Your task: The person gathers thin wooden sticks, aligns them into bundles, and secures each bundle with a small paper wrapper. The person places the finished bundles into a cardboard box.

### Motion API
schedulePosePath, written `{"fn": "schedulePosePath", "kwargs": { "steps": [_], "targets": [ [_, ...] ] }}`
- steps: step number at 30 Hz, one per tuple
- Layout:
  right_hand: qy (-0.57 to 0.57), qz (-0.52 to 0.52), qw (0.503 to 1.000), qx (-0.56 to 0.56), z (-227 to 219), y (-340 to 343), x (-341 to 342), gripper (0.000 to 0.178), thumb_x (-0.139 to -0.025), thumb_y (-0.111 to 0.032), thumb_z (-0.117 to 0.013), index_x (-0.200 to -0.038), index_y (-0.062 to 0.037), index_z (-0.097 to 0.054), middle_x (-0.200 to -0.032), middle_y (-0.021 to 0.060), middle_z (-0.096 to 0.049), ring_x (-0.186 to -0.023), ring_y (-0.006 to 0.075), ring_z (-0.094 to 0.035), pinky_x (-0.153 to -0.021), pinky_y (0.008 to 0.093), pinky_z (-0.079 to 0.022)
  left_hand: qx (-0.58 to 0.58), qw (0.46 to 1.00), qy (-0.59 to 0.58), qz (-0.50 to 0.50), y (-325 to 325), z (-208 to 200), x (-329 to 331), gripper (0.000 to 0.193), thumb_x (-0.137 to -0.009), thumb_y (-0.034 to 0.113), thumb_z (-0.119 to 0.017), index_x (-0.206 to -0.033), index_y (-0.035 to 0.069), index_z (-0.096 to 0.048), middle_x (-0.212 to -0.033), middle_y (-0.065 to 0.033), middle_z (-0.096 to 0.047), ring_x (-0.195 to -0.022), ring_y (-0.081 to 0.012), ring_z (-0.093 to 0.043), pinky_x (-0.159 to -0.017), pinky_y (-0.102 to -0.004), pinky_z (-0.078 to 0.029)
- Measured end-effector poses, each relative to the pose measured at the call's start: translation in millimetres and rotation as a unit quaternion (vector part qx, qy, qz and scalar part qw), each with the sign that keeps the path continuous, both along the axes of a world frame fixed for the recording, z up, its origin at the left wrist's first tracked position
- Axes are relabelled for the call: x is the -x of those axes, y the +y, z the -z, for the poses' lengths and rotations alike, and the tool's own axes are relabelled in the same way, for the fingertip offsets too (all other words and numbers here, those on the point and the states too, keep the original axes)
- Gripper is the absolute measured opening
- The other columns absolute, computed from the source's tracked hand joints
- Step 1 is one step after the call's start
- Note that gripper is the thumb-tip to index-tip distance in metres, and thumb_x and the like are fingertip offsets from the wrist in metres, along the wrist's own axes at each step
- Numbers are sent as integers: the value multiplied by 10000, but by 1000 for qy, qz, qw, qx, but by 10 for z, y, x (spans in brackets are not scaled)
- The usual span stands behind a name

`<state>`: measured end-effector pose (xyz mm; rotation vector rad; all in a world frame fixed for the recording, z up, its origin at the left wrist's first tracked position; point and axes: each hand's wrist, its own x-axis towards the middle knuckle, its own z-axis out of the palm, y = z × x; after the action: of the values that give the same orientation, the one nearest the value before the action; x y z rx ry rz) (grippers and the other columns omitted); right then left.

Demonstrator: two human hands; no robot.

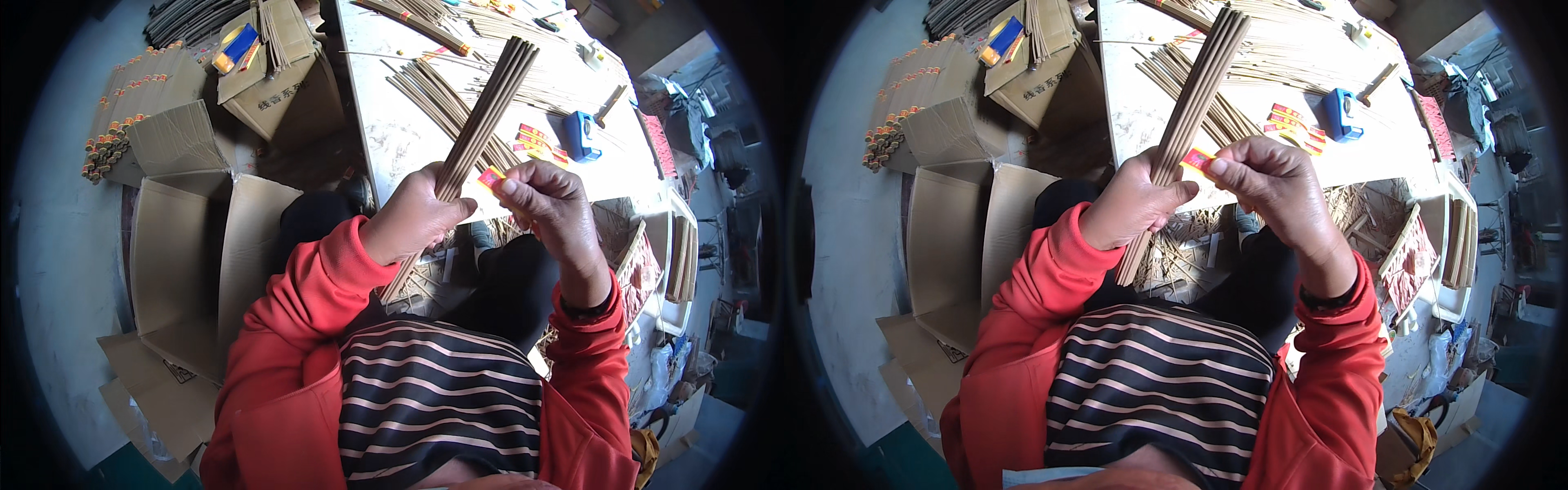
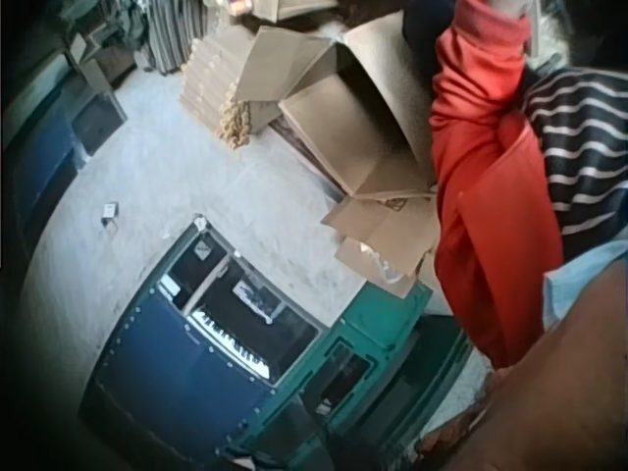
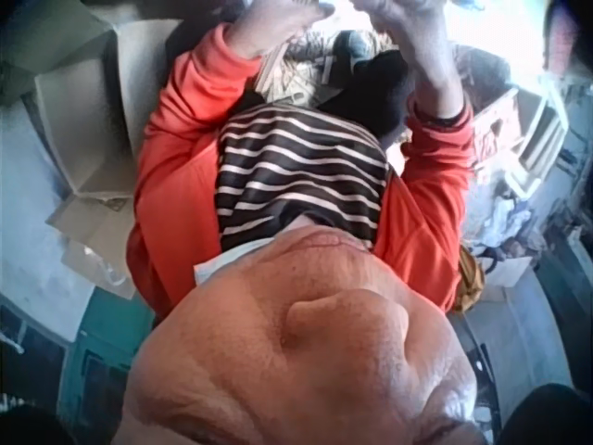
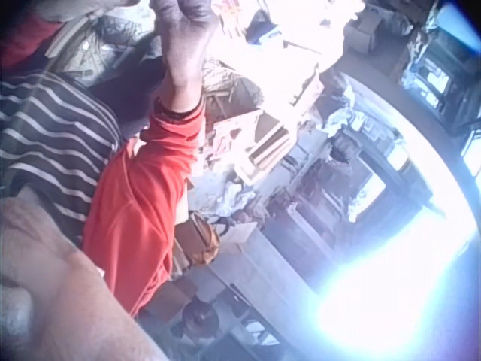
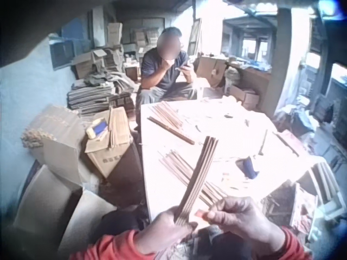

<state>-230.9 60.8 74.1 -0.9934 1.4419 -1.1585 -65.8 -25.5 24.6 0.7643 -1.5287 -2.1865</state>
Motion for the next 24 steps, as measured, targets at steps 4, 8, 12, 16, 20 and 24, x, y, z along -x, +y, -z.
{"fn": "schedulePosePath", "kwargs": {
  "steps": [4, 8, 12, 16, 20, 24],
  "targets": [
    [-54, 19, 998, 37, 24, 150, -431, 158, -839, -121, -614, -870, 28, -572, -739, 20, -598, -663, 58, -545, -611, 187, -456, 14, 1000, 5, 27, 147, -112, -99, 133, -781, 14, -582, -890, 8, -505, -608, 24, -476, -460, -30, -416, -406, -191, -320],
    [-31, 57, 995, 74, 77, 233, -611, 163, -820, -173, -647, -774, -31, -582, -628, -34, -544, -513, 2, -416, -449, 146, -308, 44, 999, 5, 26, 295, -189, -211, 152, -767, -13, -567, -909, -7, -513, -648, 8, -511, -516, -39, -453, -445, -197, -348],
    [-2, 76, 992, 96, 112, 336, -718, 175, -819, -163, -648, -767, -18, -565, -646, -18, -555, -570, 24, -470, -514, 165, -374, 88, 995, 39, 9, 409, -84, -249, 172, -766, -12, -566, -930, -23, -514, -668, -10, -531, -546, -46, -472, -464, -202, -365],
    [38, 72, 994, 77, 38, 434, -776, 208, -812, -174, -656, -751, -6, -550, -661, 0, -573, -602, 36, -505, -549, 171, -408, 123, 991, 53, 0, 486, 4, -293, 165, -772, -6, -565, -924, -31, -507, -685, -28, -548, -577, -62, -497, -505, -213, -397],
    [94, 74, 991, 64, 66, 485, -784, 240, -796, -194, -673, -744, -1, -540, -664, 22, -586, -606, 45, -528, -537, 164, -414, 130, 991, 10, 16, 547, -59, -348, 162, -771, -5, -570, -912, -35, -498, -705, -42, -564, -619, -78, -530, -550, -218, -426],
    [64, 84, 992, 72, 184, 526, -763, 256, -789, -185, -680, -852, 11, -527, -672, 40, -590, -590, 59, -534, -511, 168, -404, 110, 992, 36, 49, 589, -53, -364, 159, -759, -23, -565, -903, -30, -498, -713, -46, -571, -646, -93, -549, -581, -221, -441]
  ]
}}
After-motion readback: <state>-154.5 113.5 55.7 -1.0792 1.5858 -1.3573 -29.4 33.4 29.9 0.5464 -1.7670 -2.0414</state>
